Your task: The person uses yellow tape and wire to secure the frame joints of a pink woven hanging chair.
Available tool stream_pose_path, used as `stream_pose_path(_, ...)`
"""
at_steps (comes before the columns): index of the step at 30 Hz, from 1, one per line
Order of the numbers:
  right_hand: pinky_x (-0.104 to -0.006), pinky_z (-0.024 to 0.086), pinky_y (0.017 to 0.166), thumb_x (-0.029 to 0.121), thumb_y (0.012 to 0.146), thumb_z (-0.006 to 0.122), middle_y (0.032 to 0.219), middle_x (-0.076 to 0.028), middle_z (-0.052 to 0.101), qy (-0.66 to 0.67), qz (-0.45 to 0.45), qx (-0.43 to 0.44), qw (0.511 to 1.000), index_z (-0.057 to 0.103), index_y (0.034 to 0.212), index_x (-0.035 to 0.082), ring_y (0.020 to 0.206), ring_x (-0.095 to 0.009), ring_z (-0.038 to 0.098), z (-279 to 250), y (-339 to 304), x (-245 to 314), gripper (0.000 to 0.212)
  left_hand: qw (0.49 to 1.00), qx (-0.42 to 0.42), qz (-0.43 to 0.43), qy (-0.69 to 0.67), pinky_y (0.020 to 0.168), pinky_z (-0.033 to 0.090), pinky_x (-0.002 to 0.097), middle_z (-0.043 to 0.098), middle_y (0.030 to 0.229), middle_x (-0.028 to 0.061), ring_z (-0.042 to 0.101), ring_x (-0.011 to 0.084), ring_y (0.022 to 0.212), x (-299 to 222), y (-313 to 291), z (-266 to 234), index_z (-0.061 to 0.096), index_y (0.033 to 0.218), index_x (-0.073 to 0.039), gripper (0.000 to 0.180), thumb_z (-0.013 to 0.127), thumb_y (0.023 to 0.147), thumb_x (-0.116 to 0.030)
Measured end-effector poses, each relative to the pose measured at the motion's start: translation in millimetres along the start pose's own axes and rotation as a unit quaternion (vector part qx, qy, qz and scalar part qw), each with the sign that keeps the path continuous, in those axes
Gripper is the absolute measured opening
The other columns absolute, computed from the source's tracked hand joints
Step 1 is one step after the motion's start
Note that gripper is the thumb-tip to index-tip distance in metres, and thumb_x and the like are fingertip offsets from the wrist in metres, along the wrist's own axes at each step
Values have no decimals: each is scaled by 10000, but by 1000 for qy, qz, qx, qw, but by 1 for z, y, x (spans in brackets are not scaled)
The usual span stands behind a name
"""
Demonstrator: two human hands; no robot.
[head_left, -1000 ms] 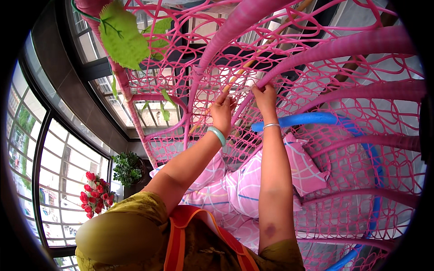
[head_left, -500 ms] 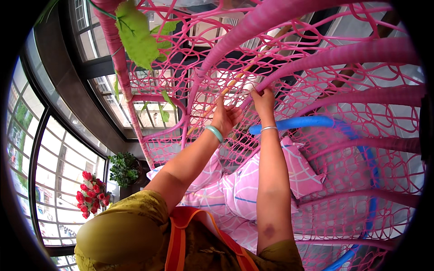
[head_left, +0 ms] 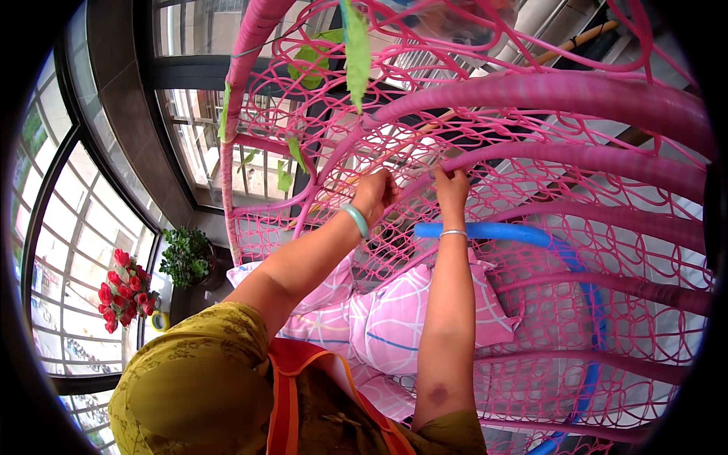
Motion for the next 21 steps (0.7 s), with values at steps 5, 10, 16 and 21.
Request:
stream_pose_path(5,-266,427,510,149,752,646,691,-53,550,39,38,28,998,565,813,-5,549,-126,517,3,-1,1,185,999,-21,2,-32,483,474,282,480,616,35,478,138,523,7,-7,-6,479,718,-52,172,422,857,-136)
stream_pose_path(10,-274,438,503,133,753,648,683,-58,539,68,41,39,996,556,802,-11,546,-130,529,3,-4,12,178,998,-10,-2,-69,476,470,284,459,601,27,458,128,510,15,-1,-12,471,717,-53,149,436,848,-115)
stream_pose_path(16,-265,436,529,136,763,650,661,-44,550,55,38,44,997,554,792,-8,544,-118,528,1,-5,16,176,997,4,3,-77,467,467,284,449,605,22,446,125,499,17,-3,-14,469,715,-51,145,437,844,-110)
stream_pose_path(21,-255,428,530,133,766,651,646,-36,561,88,40,33,995,553,780,5,541,-109,524,0,-6,17,162,997,-10,1,-79,458,461,277,444,598,19,444,125,498,17,-9,-16,475,726,-50,146,435,850,-115)
Point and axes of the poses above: each hand's wrist, its own y-axis towards the middle knuckle, its own z-axis out of the palm, x = y × z, the point moved 8 cm from there along y, towards the middle knuckle
